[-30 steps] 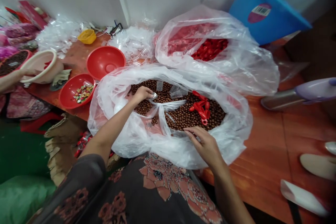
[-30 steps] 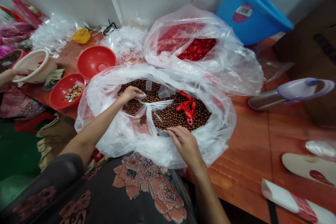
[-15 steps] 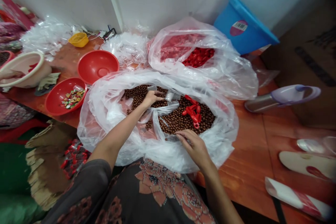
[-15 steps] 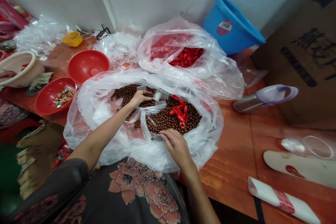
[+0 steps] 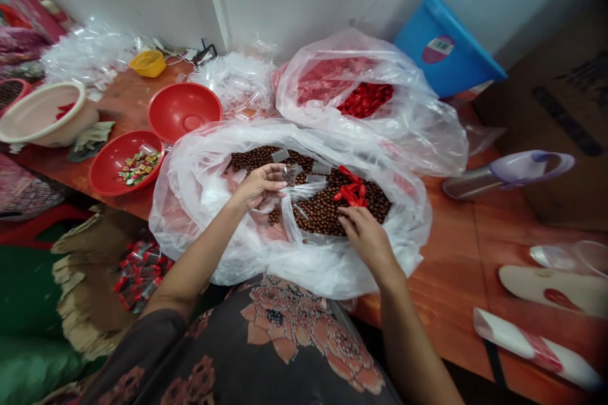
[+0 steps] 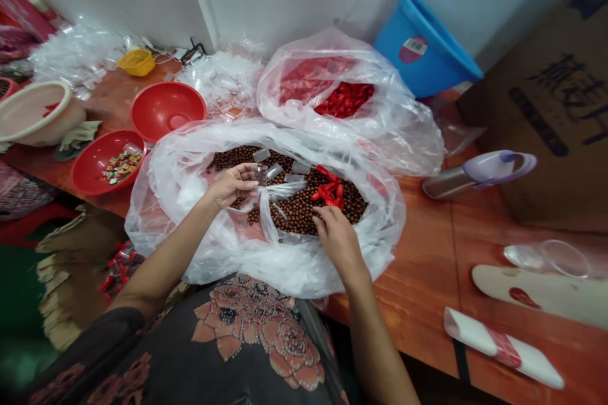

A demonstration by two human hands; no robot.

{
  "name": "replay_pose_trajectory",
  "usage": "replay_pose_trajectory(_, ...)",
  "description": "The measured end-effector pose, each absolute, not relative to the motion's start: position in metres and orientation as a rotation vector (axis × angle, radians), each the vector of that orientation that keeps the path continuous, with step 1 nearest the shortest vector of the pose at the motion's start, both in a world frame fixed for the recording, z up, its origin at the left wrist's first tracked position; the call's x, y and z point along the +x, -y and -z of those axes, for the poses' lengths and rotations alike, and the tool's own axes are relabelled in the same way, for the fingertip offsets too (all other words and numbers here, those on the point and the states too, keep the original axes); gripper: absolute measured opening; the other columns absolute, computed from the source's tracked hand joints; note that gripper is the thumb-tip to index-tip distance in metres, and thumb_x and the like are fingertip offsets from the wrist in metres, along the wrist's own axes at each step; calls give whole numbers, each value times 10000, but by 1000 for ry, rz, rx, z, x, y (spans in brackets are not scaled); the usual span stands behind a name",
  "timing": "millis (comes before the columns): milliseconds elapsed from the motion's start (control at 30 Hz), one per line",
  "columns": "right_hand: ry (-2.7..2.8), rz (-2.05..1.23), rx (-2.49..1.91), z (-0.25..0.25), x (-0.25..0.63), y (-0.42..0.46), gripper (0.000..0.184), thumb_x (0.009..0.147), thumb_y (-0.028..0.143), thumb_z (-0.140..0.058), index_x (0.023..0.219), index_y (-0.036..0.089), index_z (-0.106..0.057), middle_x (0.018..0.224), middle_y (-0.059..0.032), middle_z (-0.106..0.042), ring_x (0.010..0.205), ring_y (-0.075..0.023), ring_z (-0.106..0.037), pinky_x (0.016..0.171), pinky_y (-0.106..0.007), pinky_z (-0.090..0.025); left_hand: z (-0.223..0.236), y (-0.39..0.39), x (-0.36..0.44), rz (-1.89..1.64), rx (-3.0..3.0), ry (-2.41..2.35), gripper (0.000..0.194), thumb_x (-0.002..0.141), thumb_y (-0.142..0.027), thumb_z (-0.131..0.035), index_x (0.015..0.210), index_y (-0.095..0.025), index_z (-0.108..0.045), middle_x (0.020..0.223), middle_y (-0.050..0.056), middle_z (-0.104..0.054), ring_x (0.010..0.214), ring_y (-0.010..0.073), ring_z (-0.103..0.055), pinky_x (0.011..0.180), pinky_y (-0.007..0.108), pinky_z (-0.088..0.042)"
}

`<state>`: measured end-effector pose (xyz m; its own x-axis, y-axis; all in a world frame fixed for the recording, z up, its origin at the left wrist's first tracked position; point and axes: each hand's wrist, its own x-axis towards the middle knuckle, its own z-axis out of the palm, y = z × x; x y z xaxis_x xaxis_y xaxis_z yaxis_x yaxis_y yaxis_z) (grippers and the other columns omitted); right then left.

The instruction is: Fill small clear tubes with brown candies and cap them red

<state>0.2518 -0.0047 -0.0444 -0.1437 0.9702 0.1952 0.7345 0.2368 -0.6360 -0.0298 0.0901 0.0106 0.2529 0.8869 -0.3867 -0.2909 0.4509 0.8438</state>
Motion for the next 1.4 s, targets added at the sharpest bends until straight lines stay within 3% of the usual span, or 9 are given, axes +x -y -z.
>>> replay_pose_trajectory(200,1862,-524,-1486,27,240,-6,319,966,336,-461,1181,217,-666,1075,-114,-662,981,-243,-643,907,-416,-515,-15,-52,-15,-849,731,-969,454,594,-102,-825,1032,-145,-715,1051,64,-705,799,134,-665,666,252,-584)
replay_pose_trajectory(333,1789,-710,-1218,7,215,-16,293,975,333,-479,1184,265,-672,1067,-69,-687,992,-201,-643,906,-374,-510,-12,-32,1,-692,742,-956,457,609,-130,-827,1055,-125,-730,984,72,-728,759,124,-658,727,278,-569)
replay_pose_trajectory(533,1693,-1110,-1213,7,205,-14,198,900,360,-610,986,258,-756,942,-38,-723,860,-182,-675,775,-332,-543,9,-17,1,-541,786,-934,540,622,-172,-830,1146,-133,-704,960,76,-730,750,133,-665,764,301,-543)
replay_pose_trajectory(667,1542,-1398,-1199,18,212,-2,203,856,385,-660,975,253,-758,931,-30,-698,698,-141,-661,633,-293,-560,19,-11,-3,-497,869,-886,500,641,-192,-822,1127,-143,-716,1007,82,-727,811,132,-656,792,286,-532)
replay_pose_trajectory(833,1560,-1464,-1134,25,217,12,228,907,390,-593,1044,268,-728,1046,-44,-681,855,-151,-666,717,-292,-571,13,-7,-4,-455,881,-834,435,681,-219,-784,1105,-144,-726,1034,90,-718,862,153,-625,775,298,-531)
replay_pose_trajectory(1000,1587,-1538,-1166,24,224,22,215,930,399,-553,1019,229,-650,815,-3,-656,678,-132,-629,660,-292,-543,13,-9,-9,-439,845,-853,418,681,-226,-787,1083,-133,-720,1036,93,-711,868,163,-622,783,320,-531)
replay_pose_trajectory(1100,1713,-1262,-1276,25,237,16,204,932,377,-545,1050,231,-625,914,-30,-651,775,-163,-627,715,-324,-531,15,-10,-10,-480,859,-865,401,707,-233,-778,1089,-135,-704,1076,96,-699,901,167,-625,796,322,-532)
replay_pose_trajectory(1267,1852,-301,-1673,37,258,-24,209,926,301,-538,1074,201,-645,1049,-122,-626,979,-269,-561,903,-447,-458,12,-9,-4,-533,859,-848,399,699,-242,-792,1073,-151,-686,1084,80,-682,907,158,-621,820,334,-548)
replay_pose_trajectory(1400,2045,-126,-1729,52,259,-53,237,868,311,-635,1062,175,-655,993,-141,-635,927,-289,-535,862,-436,-451,12,-7,4,-586,846,-846,370,722,-307,-784,1039,-151,-674,1106,92,-676,889,151,-626,791,316,-556)
